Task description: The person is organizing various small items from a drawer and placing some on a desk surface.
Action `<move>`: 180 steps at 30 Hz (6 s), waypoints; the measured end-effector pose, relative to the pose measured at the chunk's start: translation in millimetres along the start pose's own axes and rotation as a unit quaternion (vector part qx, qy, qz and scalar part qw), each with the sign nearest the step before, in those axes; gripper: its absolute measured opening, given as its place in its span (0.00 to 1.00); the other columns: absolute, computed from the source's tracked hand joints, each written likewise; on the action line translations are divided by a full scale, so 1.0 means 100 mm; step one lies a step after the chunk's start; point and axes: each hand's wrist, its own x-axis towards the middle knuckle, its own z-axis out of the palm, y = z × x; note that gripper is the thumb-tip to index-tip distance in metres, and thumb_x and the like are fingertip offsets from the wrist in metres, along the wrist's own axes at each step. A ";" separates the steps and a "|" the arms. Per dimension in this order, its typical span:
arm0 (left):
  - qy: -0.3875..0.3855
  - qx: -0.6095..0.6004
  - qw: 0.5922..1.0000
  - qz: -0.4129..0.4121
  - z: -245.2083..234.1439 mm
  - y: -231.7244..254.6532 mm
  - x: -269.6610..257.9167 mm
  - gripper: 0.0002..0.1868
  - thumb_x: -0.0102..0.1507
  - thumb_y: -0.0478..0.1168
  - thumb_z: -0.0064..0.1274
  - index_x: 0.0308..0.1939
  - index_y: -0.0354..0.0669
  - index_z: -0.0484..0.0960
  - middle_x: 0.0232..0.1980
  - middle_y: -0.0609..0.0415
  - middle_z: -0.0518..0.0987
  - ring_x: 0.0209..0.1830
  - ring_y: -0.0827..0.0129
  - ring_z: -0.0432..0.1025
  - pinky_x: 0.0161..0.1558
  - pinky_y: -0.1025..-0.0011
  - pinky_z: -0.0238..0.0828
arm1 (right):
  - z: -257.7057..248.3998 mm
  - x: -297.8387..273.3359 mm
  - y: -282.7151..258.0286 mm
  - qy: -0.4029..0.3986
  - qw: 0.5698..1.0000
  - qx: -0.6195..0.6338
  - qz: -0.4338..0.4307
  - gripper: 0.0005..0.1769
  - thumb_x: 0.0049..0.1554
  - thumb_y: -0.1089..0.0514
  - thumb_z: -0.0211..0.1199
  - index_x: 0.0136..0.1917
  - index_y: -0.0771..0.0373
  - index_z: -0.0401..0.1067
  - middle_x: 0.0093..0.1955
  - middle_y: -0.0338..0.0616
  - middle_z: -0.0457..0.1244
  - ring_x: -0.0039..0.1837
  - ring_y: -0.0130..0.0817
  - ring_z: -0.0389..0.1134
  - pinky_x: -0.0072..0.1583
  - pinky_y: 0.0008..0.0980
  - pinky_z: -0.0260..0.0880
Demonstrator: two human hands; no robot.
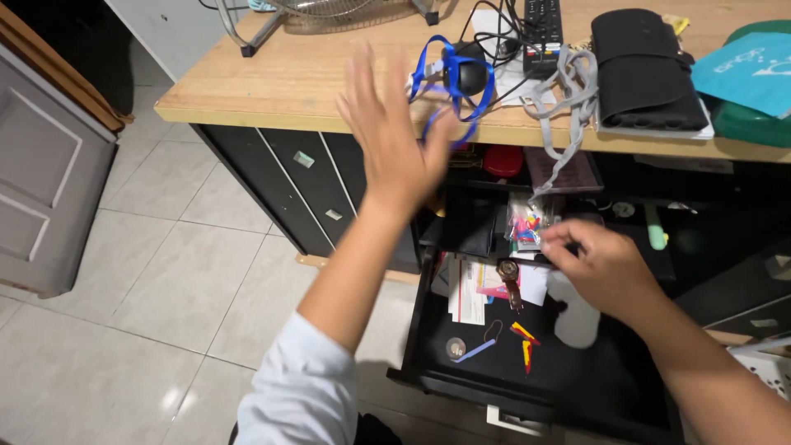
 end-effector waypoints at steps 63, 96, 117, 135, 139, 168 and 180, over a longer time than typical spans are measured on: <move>-0.191 -0.194 0.955 0.121 2.85 0.51 -0.93 0.25 0.55 0.41 0.58 0.55 0.33 0.81 0.56 0.34 0.78 0.53 0.38 0.72 0.53 0.52 0.71 | -0.31 1.60 1.60 0.191 0.981 0.031 -0.015 0.37 0.50 0.47 0.73 0.67 0.66 0.67 0.67 0.59 0.62 0.64 0.55 0.64 0.59 0.49 0.68; -0.482 0.101 0.755 -0.433 1.35 0.44 -3.12 0.43 0.61 0.51 0.61 0.72 0.41 0.55 0.69 0.46 0.60 0.71 0.51 0.57 0.66 0.51 0.59 | 1.16 -0.39 1.76 -0.193 0.949 -0.236 0.083 0.26 0.52 0.37 0.67 0.55 0.55 0.75 0.52 0.46 0.71 0.56 0.44 0.73 0.57 0.41 0.73; -0.088 -0.424 0.893 -0.126 0.35 1.29 -0.62 0.12 0.68 0.41 0.57 0.50 0.36 0.82 0.35 0.49 0.82 0.31 0.73 0.75 0.35 0.74 0.72 | 0.40 -0.21 0.93 -0.063 0.973 -0.187 0.116 0.26 0.53 0.38 0.66 0.59 0.52 0.77 0.47 0.43 0.72 0.52 0.41 0.74 0.55 0.39 0.73; -0.048 -0.303 0.950 0.053 0.26 1.02 0.48 0.08 0.65 0.36 0.56 0.46 0.37 0.83 0.46 0.43 0.78 0.47 0.51 0.75 0.49 0.62 0.73 | 0.45 -0.20 1.28 -0.096 0.979 -0.172 0.053 0.22 0.53 0.39 0.65 0.55 0.51 0.78 0.43 0.42 0.72 0.49 0.40 0.74 0.51 0.38 0.73; -0.011 -0.325 0.941 0.096 0.00 0.95 -0.58 0.03 0.65 0.30 0.56 0.37 0.37 0.78 0.38 0.45 0.77 0.36 0.54 0.72 0.40 0.63 0.70 | 0.48 -0.11 1.66 -0.115 0.970 -0.184 0.108 0.19 0.54 0.40 0.66 0.53 0.51 0.79 0.43 0.42 0.73 0.48 0.40 0.75 0.52 0.39 0.74; -0.637 0.041 0.740 -0.210 2.93 0.22 -3.58 0.23 0.67 0.48 0.51 0.62 0.41 0.81 0.62 0.36 0.80 0.62 0.47 0.77 0.60 0.56 0.75 | 1.22 -0.29 1.97 -0.253 0.932 -0.230 0.120 0.22 0.57 0.46 0.64 0.62 0.53 0.72 0.64 0.44 0.64 0.65 0.46 0.67 0.65 0.42 0.68; -0.396 -0.309 0.832 -0.235 1.12 0.49 -3.02 0.30 0.54 0.34 0.60 0.62 0.44 0.75 0.57 0.38 0.71 0.55 0.48 0.74 0.57 0.60 0.73 | 1.32 -0.28 1.69 -0.080 0.991 -0.101 0.034 0.40 0.47 0.47 0.73 0.70 0.55 0.64 0.59 0.50 0.66 0.59 0.49 0.70 0.56 0.43 0.71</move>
